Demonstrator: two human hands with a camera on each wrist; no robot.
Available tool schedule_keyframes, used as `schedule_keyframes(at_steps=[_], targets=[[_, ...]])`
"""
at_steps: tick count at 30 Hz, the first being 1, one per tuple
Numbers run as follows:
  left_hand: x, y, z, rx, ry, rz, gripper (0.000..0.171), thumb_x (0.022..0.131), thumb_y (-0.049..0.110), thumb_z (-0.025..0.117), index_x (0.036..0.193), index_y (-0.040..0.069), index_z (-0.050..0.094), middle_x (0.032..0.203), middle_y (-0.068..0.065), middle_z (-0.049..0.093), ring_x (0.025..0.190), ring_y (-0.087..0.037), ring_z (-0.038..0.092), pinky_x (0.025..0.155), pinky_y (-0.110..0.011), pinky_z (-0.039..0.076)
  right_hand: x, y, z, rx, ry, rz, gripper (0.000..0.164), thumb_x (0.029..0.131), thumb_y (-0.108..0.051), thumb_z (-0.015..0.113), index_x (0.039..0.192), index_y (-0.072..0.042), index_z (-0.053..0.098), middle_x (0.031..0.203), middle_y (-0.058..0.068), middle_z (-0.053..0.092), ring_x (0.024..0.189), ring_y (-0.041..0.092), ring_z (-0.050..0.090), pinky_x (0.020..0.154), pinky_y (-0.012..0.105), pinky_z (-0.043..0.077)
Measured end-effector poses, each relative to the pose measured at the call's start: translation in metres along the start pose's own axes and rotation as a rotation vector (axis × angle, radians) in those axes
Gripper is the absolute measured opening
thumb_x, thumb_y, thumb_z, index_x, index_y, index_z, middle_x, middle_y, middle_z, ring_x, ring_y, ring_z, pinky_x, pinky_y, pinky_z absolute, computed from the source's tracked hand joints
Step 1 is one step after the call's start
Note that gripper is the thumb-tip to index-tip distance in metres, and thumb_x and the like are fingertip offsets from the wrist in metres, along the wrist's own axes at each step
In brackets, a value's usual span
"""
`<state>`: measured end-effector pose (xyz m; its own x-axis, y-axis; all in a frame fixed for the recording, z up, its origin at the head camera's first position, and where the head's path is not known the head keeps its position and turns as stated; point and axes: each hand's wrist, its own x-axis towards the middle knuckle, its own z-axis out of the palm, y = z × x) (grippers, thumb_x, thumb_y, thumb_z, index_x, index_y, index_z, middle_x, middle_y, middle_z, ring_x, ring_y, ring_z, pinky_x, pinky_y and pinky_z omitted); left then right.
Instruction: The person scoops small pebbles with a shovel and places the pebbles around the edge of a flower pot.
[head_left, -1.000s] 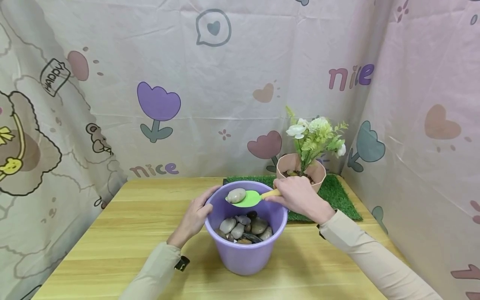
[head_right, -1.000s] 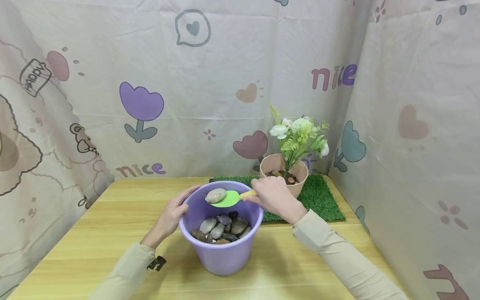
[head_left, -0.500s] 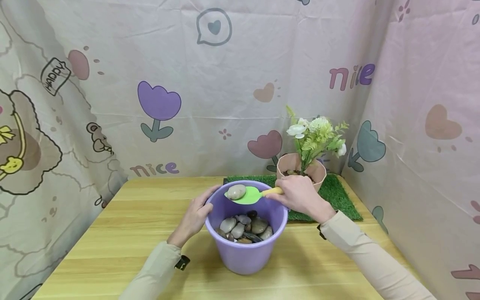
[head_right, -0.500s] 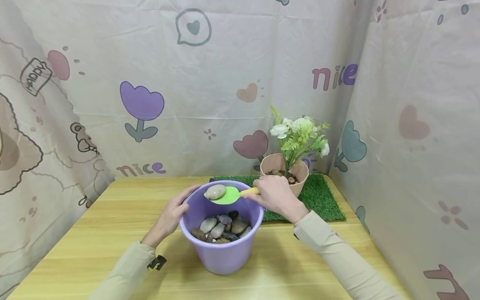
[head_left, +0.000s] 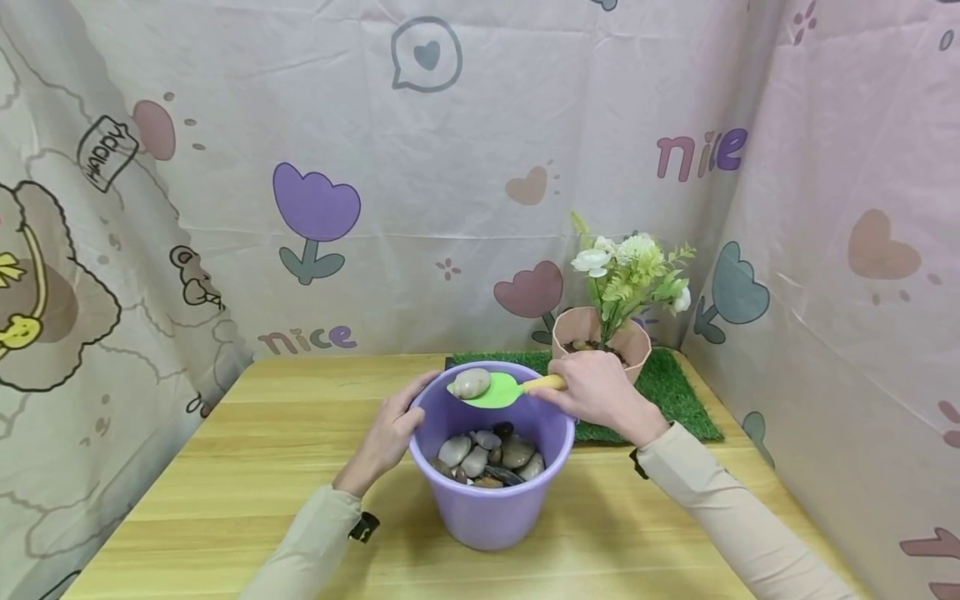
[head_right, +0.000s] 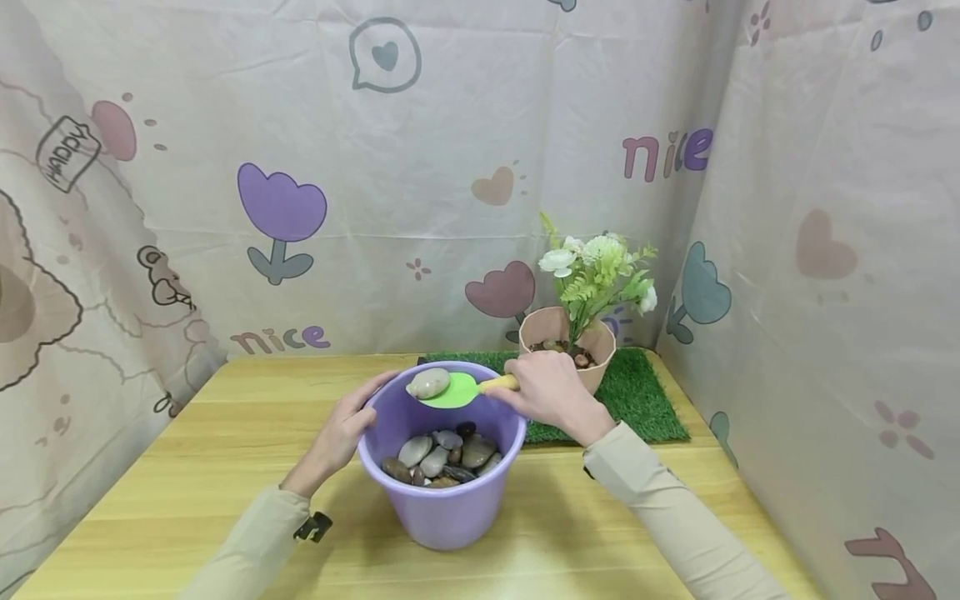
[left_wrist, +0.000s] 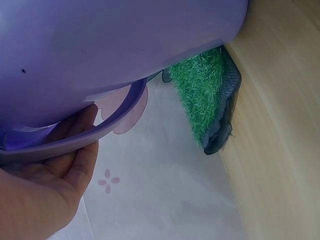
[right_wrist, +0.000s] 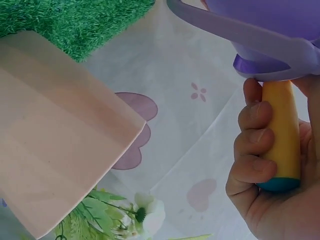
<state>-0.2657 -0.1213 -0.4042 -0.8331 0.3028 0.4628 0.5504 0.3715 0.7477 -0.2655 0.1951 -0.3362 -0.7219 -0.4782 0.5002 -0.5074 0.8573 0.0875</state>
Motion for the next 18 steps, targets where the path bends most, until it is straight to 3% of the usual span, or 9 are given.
schedule_keyframes(at_steps=[11,18], targets=[[-0.0013,0.0021,-0.0007,0.009,-0.001,-0.004,0.064,0.08,0.002,0.044,0.143,0.012,0.05,0.139,-0.011,0.057,0.114,-0.027,0.059,0.093,-0.039,0.053,-0.0045,0.0047,0.0075,0.021,0.064,-0.002,0.048,0.078,-0.06,0.071,0.06,-0.026,0.042,0.056,-0.012,0.036,0.048,0.006,0.037,0.039,0.023,0.027],[-0.0009,0.0015,-0.0004,0.019,0.003,-0.003,0.064,0.08,0.002,0.044,0.143,0.013,0.051,0.138,-0.008,0.059,0.112,-0.026,0.059,0.091,-0.038,0.053,-0.0091,0.0067,0.0055,0.059,0.099,0.008,0.046,0.078,-0.062,0.069,0.059,-0.028,0.044,0.056,-0.014,0.038,0.048,0.004,0.036,0.04,0.022,0.027]])
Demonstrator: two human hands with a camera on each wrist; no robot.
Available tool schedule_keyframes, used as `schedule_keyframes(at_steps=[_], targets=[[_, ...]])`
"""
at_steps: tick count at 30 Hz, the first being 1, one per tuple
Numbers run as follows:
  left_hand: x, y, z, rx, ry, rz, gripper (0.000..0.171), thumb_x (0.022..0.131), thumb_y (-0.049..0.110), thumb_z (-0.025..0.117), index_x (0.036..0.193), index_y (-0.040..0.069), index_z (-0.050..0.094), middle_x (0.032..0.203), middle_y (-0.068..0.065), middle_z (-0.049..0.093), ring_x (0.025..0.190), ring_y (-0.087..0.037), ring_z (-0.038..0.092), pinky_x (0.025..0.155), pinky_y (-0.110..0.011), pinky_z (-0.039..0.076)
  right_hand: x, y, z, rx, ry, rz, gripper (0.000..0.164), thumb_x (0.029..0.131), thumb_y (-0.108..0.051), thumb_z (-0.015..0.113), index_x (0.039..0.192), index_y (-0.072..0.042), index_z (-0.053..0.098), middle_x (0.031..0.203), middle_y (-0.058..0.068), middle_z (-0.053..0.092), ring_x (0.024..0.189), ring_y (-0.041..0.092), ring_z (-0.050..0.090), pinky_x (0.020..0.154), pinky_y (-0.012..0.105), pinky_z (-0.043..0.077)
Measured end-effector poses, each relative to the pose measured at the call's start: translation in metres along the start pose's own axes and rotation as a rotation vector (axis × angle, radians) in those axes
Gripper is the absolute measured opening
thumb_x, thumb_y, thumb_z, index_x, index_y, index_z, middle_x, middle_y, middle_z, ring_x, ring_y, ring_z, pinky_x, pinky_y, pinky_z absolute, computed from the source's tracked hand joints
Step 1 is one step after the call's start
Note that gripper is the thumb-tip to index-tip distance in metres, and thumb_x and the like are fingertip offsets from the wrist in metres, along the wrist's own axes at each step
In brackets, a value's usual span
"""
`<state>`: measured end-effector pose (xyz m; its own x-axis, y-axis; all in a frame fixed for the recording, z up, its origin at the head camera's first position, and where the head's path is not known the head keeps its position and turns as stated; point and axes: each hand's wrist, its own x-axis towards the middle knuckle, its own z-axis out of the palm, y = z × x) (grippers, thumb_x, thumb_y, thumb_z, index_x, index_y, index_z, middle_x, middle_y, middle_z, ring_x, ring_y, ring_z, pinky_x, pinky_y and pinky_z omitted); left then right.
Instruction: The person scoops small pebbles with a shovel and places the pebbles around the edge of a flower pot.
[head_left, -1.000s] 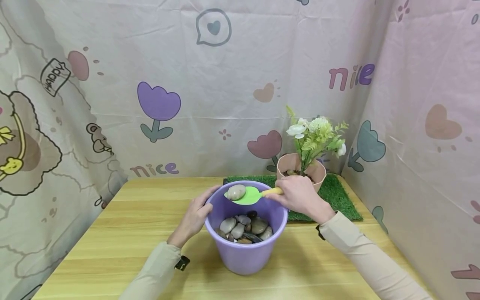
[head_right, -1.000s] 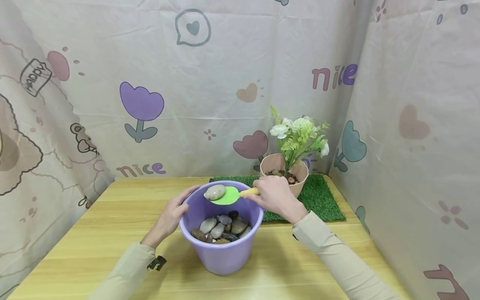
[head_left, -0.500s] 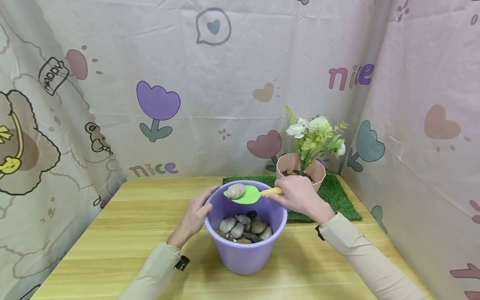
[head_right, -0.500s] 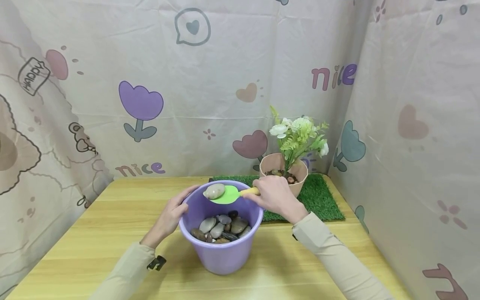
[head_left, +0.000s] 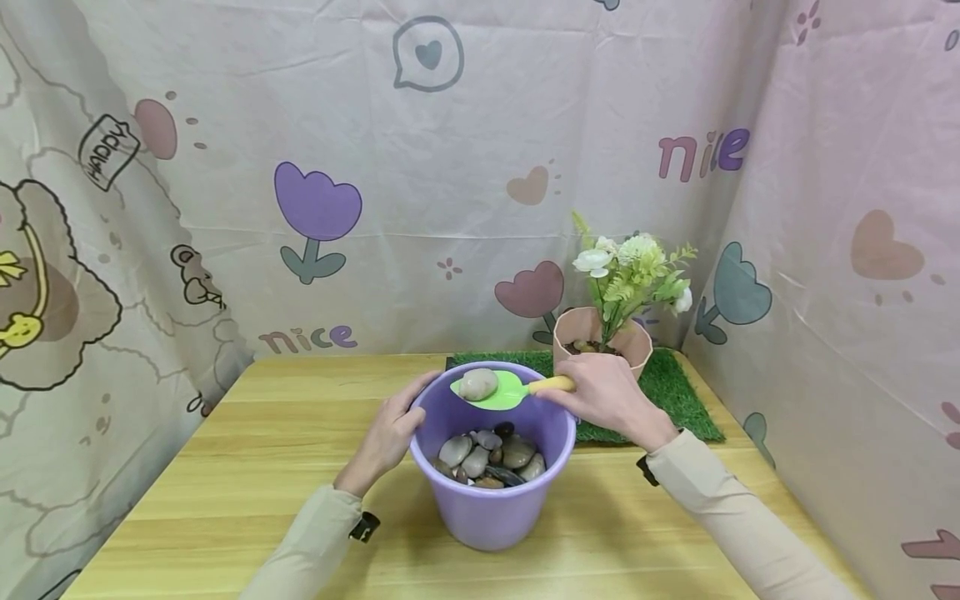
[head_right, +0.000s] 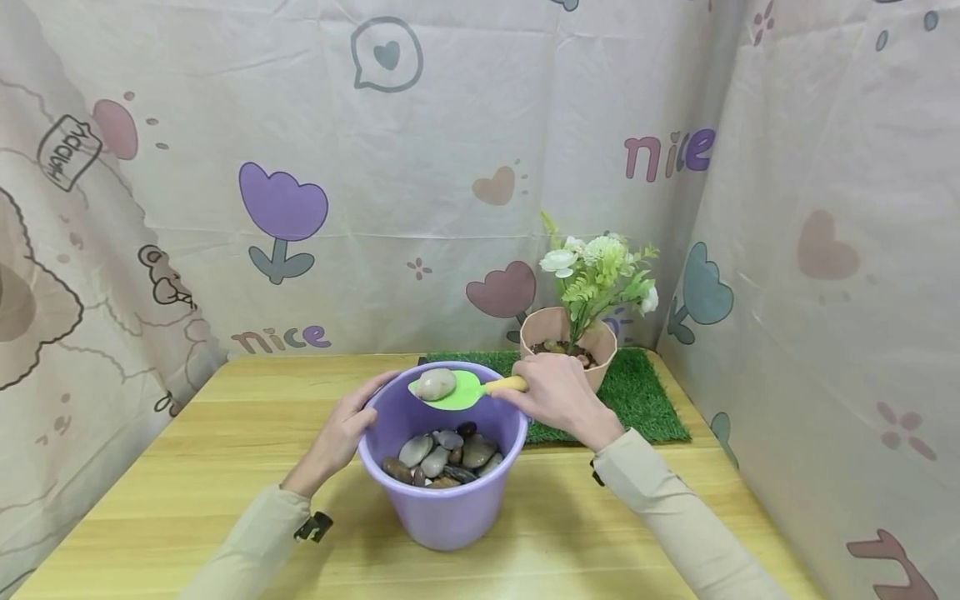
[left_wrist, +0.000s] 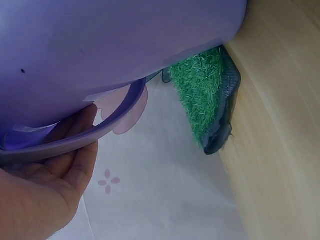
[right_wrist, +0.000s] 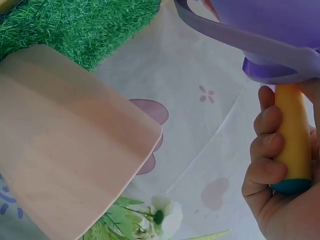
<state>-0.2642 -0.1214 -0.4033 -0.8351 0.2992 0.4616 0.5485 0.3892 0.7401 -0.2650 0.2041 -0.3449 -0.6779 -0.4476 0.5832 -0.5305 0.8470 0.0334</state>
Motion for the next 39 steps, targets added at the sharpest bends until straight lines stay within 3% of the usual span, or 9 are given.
schedule_keyframes(at_steps=[12,17,24,29,39], targets=[[0.0,0.0,0.001,-0.004,-0.003,-0.005,0.065,0.081,0.002,0.044,0.143,0.018,0.051,0.139,-0.007,0.058,0.114,-0.025,0.06,0.092,-0.038,0.053,-0.002,0.006,-0.008,0.028,-0.001,0.005,0.041,0.078,-0.059,0.071,0.06,-0.031,0.048,0.053,-0.014,0.036,0.048,0.004,0.039,0.04,0.022,0.029],[0.002,0.0,0.001,0.004,0.009,0.014,0.065,0.079,0.001,0.044,0.142,0.011,0.052,0.137,-0.01,0.059,0.114,-0.026,0.059,0.094,-0.04,0.052,-0.003,0.012,-0.015,0.001,0.002,0.011,0.038,0.08,-0.06,0.069,0.063,-0.03,0.054,0.054,-0.015,0.04,0.049,0.004,0.039,0.042,0.022,0.031],[0.003,-0.001,0.0,0.003,0.009,0.029,0.064,0.078,0.001,0.044,0.142,0.009,0.052,0.137,-0.01,0.059,0.114,-0.027,0.06,0.095,-0.042,0.052,-0.004,0.02,-0.021,-0.021,0.011,0.032,0.05,0.079,-0.061,0.07,0.057,-0.027,0.041,0.051,-0.013,0.033,0.045,0.005,0.033,0.042,0.022,0.027],[0.002,-0.001,0.0,0.001,0.004,0.024,0.065,0.079,0.002,0.043,0.142,0.012,0.052,0.137,-0.009,0.06,0.113,-0.027,0.061,0.093,-0.043,0.053,-0.006,0.024,-0.023,-0.023,0.005,0.044,0.048,0.079,-0.057,0.071,0.057,-0.026,0.042,0.051,-0.012,0.033,0.046,0.005,0.033,0.041,0.022,0.027],[0.001,0.0,0.0,-0.003,-0.001,0.018,0.065,0.079,0.002,0.044,0.142,0.012,0.052,0.134,-0.009,0.061,0.109,-0.026,0.062,0.091,-0.04,0.054,-0.012,0.037,-0.028,-0.079,0.053,0.162,0.05,0.078,-0.065,0.067,0.055,-0.027,0.045,0.051,-0.01,0.036,0.047,0.01,0.036,0.037,0.026,0.028]])
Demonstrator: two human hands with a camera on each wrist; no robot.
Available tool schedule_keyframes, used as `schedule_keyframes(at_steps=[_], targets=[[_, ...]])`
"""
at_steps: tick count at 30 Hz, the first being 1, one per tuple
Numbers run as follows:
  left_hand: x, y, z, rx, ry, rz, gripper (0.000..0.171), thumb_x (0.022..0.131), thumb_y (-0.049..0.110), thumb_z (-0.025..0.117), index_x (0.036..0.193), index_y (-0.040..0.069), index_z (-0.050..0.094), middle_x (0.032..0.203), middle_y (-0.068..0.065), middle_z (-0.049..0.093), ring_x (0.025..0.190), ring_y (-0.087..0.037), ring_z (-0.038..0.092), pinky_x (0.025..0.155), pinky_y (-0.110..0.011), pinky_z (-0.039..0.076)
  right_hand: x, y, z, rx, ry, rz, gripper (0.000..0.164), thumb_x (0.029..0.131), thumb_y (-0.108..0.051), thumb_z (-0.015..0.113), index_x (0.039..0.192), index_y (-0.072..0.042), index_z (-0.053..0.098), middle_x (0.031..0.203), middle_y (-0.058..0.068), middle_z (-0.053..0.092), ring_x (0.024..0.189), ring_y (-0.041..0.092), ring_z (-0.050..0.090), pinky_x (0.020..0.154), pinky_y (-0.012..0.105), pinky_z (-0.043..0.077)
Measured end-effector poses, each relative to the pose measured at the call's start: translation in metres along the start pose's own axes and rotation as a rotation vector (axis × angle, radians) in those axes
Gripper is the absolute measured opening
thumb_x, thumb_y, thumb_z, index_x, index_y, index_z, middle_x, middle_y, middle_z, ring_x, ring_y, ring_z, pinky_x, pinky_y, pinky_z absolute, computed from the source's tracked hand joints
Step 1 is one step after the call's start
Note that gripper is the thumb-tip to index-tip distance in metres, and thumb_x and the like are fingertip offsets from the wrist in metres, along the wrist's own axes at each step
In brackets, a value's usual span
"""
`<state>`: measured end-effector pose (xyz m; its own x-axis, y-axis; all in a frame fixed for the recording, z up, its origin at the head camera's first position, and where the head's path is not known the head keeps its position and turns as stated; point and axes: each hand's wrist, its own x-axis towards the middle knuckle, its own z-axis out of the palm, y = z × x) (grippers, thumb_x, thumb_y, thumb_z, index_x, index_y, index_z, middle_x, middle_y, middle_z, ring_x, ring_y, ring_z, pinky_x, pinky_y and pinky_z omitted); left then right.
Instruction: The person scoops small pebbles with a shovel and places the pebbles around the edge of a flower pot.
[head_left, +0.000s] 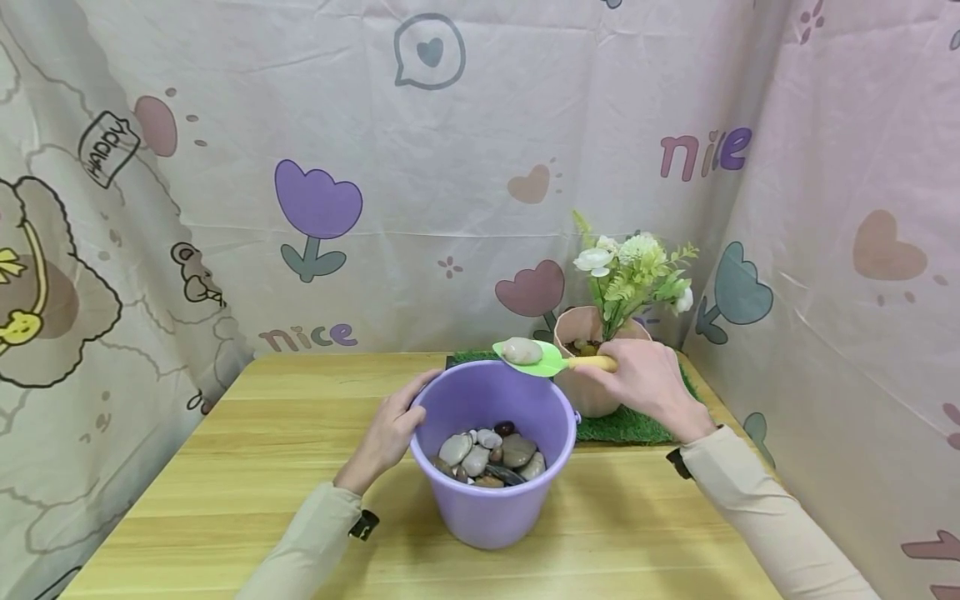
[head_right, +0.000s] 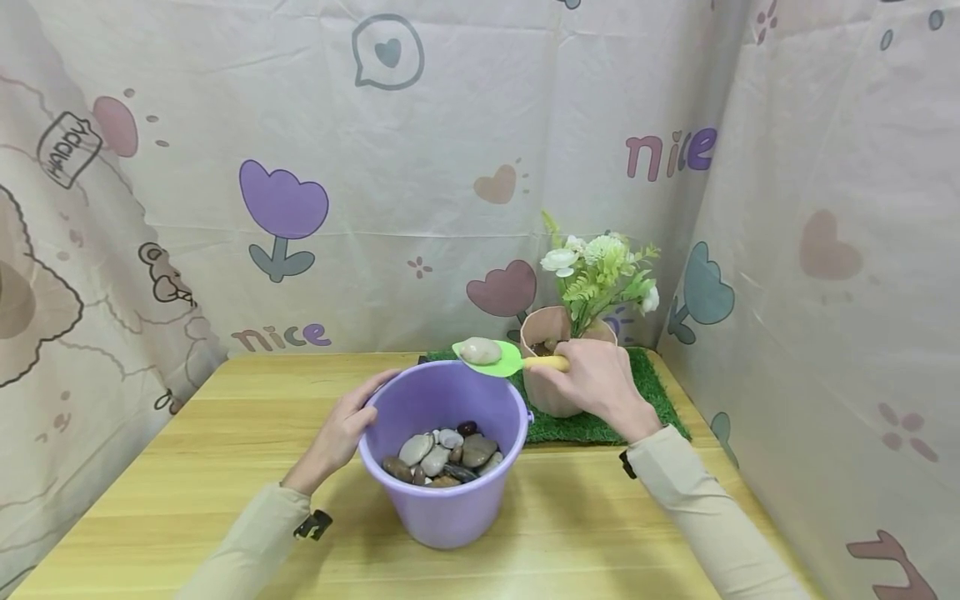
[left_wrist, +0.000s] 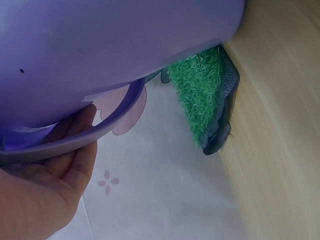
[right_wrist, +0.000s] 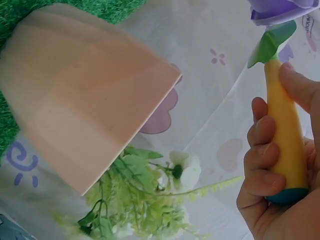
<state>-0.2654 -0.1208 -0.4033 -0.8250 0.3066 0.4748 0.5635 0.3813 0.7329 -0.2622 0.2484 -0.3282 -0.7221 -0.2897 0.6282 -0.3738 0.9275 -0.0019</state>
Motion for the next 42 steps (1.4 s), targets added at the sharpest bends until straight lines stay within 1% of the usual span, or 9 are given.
schedule_keyframes(at_steps=[9,11,14,19,27,31,34,39,42], targets=[[0.001,0.002,0.0,-0.004,-0.002,-0.003,0.064,0.08,0.002,0.044,0.142,0.013,0.052,0.134,-0.01,0.061,0.109,-0.027,0.063,0.09,-0.039,0.054,-0.005,0.017,-0.001,-0.029,-0.033,0.153,0.045,0.078,-0.062,0.069,0.062,-0.022,0.057,0.056,-0.005,0.046,0.048,0.017,0.044,0.038,0.031,0.03],[0.001,0.002,0.0,-0.006,-0.004,-0.003,0.064,0.079,0.002,0.044,0.142,0.011,0.051,0.133,-0.011,0.062,0.108,-0.027,0.063,0.089,-0.038,0.055,-0.006,0.022,-0.003,-0.025,-0.038,0.174,0.043,0.078,-0.061,0.07,0.063,-0.022,0.059,0.056,-0.005,0.047,0.048,0.018,0.045,0.038,0.031,0.031],[0.001,0.001,0.0,-0.01,-0.006,-0.006,0.065,0.079,0.001,0.044,0.142,0.01,0.051,0.133,-0.011,0.062,0.108,-0.027,0.063,0.088,-0.038,0.055,-0.005,0.028,-0.005,-0.011,-0.072,0.212,0.045,0.081,-0.06,0.068,0.062,-0.021,0.057,0.054,-0.004,0.044,0.047,0.018,0.045,0.038,0.031,0.03],[0.0,0.0,-0.001,-0.019,-0.008,-0.01,0.065,0.079,0.001,0.043,0.142,0.012,0.051,0.133,-0.011,0.062,0.109,-0.027,0.063,0.089,-0.038,0.055,-0.004,0.037,-0.006,-0.002,-0.121,0.266,0.05,0.085,-0.063,0.06,0.061,-0.019,0.055,0.053,-0.002,0.041,0.047,0.019,0.045,0.037,0.031,0.031],[-0.002,-0.001,0.0,-0.025,-0.012,-0.024,0.066,0.08,0.001,0.044,0.143,0.016,0.05,0.134,-0.011,0.061,0.11,-0.028,0.063,0.09,-0.041,0.054,-0.007,0.05,0.0,0.019,-0.165,0.327,0.05,0.09,-0.059,0.056,0.062,-0.018,0.053,0.054,0.0,0.045,0.047,0.021,0.047,0.038,0.032,0.032],[-0.002,-0.001,0.0,-0.025,-0.011,-0.031,0.066,0.08,0.001,0.044,0.143,0.018,0.05,0.134,-0.011,0.061,0.111,-0.028,0.062,0.09,-0.042,0.054,-0.007,0.053,0.004,-0.004,-0.209,0.332,0.053,0.09,-0.058,0.058,0.057,-0.018,0.048,0.053,0.001,0.044,0.046,0.021,0.045,0.037,0.033,0.031],[-0.002,0.0,0.0,-0.03,-0.008,-0.031,0.066,0.079,0.001,0.043,0.143,0.016,0.051,0.134,-0.011,0.061,0.11,-0.028,0.063,0.09,-0.041,0.054,-0.006,0.055,0.01,-0.033,-0.231,0.31,0.055,0.088,-0.057,0.061,0.054,-0.017,0.045,0.052,0.001,0.042,0.044,0.021,0.044,0.035,0.033,0.03],[-0.002,0.0,0.001,-0.032,-0.004,-0.021,0.066,0.079,0.001,0.043,0.143,0.016,0.051,0.133,-0.011,0.061,0.109,-0.027,0.063,0.089,-0.038,0.055,-0.003,0.055,0.018,-0.059,-0.223,0.282,0.054,0.087,-0.053,0.065,0.052,-0.017,0.045,0.051,0.002,0.044,0.043,0.022,0.045,0.035,0.034,0.03],[-0.002,-0.001,0.001,-0.034,-0.003,-0.014,0.066,0.079,0.001,0.043,0.143,0.016,0.051,0.133,-0.011,0.062,0.109,-0.027,0.063,0.089,-0.037,0.055,0.0,0.055,0.02,-0.076,-0.219,0.268,0.048,0.088,-0.045,0.066,0.054,-0.017,0.048,0.053,0.002,0.045,0.045,0.023,0.045,0.036,0.035,0.031]])
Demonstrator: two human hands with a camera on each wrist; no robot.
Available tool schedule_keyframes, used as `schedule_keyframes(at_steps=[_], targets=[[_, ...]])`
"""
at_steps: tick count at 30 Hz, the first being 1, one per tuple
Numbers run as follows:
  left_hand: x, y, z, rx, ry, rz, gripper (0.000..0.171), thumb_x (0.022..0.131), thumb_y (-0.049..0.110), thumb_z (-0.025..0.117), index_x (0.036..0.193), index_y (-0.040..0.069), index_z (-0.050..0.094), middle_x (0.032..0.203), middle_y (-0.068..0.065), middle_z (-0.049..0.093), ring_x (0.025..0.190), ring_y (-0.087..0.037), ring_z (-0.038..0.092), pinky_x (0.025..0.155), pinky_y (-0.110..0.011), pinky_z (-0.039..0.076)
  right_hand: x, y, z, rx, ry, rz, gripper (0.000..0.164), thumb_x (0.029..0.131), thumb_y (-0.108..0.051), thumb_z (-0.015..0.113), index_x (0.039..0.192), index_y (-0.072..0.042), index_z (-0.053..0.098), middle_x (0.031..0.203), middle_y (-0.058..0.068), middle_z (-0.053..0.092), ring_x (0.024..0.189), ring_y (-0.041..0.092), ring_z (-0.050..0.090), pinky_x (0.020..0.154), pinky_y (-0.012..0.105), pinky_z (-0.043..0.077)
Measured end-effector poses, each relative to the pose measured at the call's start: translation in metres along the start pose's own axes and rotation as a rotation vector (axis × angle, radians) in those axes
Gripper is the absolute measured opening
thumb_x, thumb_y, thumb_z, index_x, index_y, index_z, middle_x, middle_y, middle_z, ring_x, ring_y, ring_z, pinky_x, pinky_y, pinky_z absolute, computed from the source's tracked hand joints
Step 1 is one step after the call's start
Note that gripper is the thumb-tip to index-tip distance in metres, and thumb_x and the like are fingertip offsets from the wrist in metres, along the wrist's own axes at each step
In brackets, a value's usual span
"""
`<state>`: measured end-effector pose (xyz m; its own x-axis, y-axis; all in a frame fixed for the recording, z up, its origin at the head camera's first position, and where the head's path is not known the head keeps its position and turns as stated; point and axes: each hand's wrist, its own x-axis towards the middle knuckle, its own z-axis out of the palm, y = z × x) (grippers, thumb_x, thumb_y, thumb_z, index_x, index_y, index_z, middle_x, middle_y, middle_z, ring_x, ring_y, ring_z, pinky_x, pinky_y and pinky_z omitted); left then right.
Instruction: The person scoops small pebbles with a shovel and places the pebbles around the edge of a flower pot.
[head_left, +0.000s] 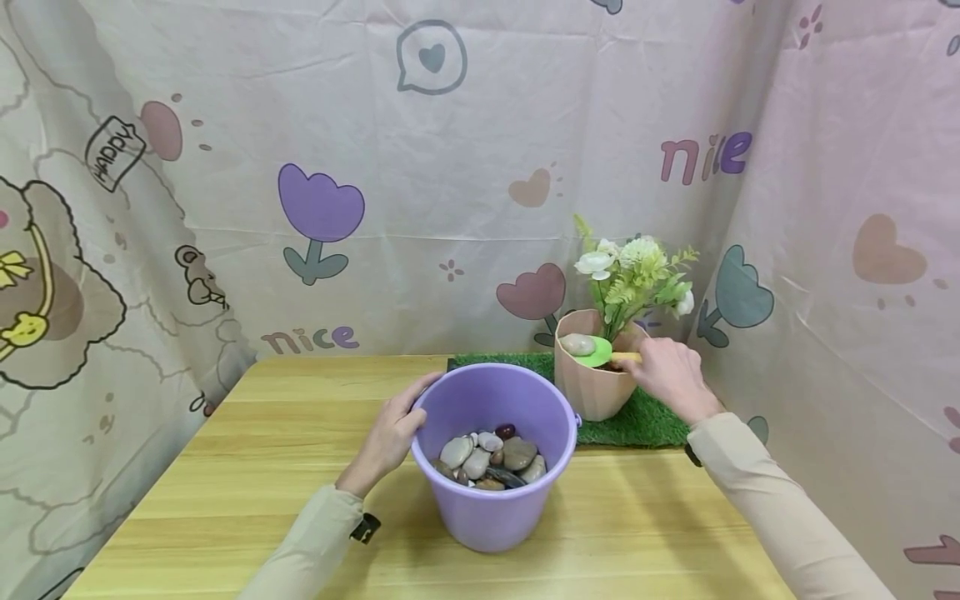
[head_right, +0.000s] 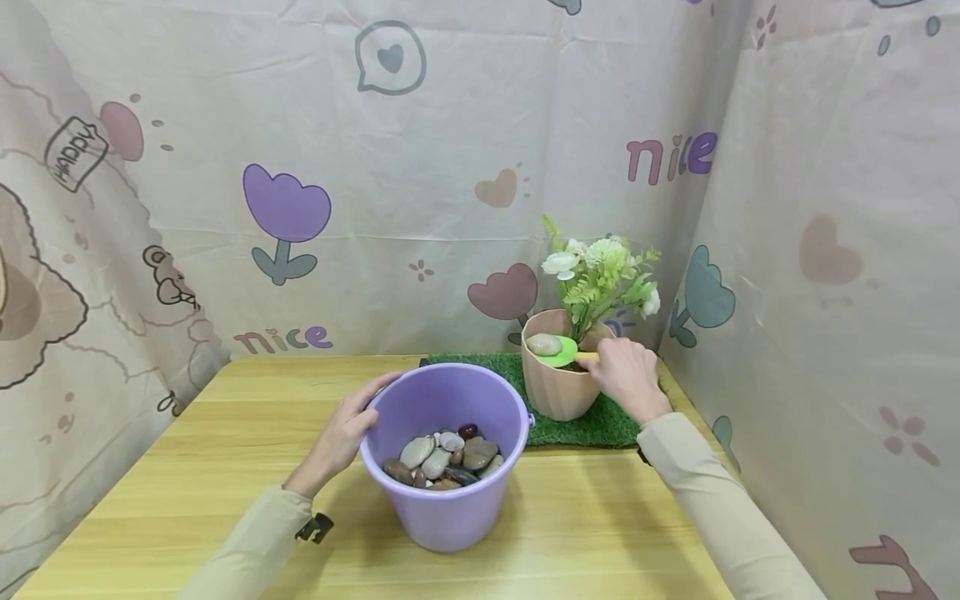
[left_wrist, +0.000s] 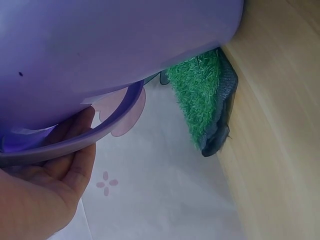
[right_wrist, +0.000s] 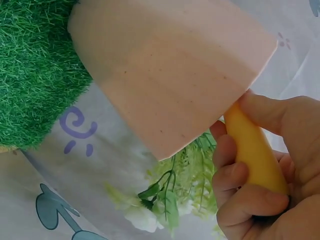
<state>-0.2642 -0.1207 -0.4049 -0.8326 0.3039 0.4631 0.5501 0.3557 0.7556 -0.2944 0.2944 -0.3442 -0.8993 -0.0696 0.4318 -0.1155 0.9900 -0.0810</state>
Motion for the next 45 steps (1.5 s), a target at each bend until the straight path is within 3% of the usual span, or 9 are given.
schedule_keyframes(at_steps=[10,20,28,37,45], targets=[[0.002,0.0,0.0,-0.028,-0.006,-0.003,0.065,0.079,0.0,0.042,0.143,0.012,0.05,0.131,-0.012,0.062,0.108,-0.028,0.064,0.086,-0.035,0.056,0.005,-0.004,-0.006,-0.048,0.016,-0.008,0.046,0.081,-0.045,0.074,0.054,-0.015,0.052,0.053,0.005,0.049,0.046,0.026,0.049,0.035,0.039,0.034],[0.0,0.0,0.0,-0.029,0.004,0.0,0.065,0.079,-0.001,0.043,0.142,0.012,0.051,0.131,-0.012,0.062,0.107,-0.028,0.064,0.088,-0.035,0.055,0.009,-0.006,-0.006,-0.046,0.081,0.038,0.049,0.088,-0.04,0.068,0.053,-0.015,0.046,0.051,0.007,0.046,0.043,0.027,0.046,0.035,0.037,0.03],[0.001,0.001,0.001,-0.015,0.004,0.009,0.064,0.079,0.0,0.043,0.142,0.012,0.052,0.131,-0.013,0.063,0.107,-0.029,0.064,0.086,-0.033,0.056,0.005,-0.002,-0.009,-0.047,0.034,0.05,0.032,0.091,-0.028,0.061,0.065,-0.013,0.053,0.053,0.008,0.047,0.046,0.026,0.046,0.037,0.037,0.03],[0.0,-0.001,0.001,-0.017,0.004,0.01,0.063,0.08,0.0,0.042,0.142,0.008,0.051,0.13,-0.014,0.063,0.106,-0.029,0.064,0.085,-0.033,0.056,0.0,-0.002,-0.014,-0.036,0.009,0.08,0.05,0.092,-0.046,0.06,0.058,-0.011,0.05,0.053,0.01,0.049,0.046,0.03,0.049,0.037,0.04,0.032],[0.0,0.0,0.001,-0.019,0.004,0.01,0.064,0.08,0.0,0.043,0.142,0.01,0.051,0.132,-0.013,0.062,0.107,-0.029,0.064,0.087,-0.034,0.056,-0.003,-0.003,-0.012,-0.014,-0.074,0.062,0.046,0.098,-0.047,0.049,0.082,-0.004,0.057,0.06,0.012,0.052,0.05,0.031,0.052,0.039,0.04,0.036]])
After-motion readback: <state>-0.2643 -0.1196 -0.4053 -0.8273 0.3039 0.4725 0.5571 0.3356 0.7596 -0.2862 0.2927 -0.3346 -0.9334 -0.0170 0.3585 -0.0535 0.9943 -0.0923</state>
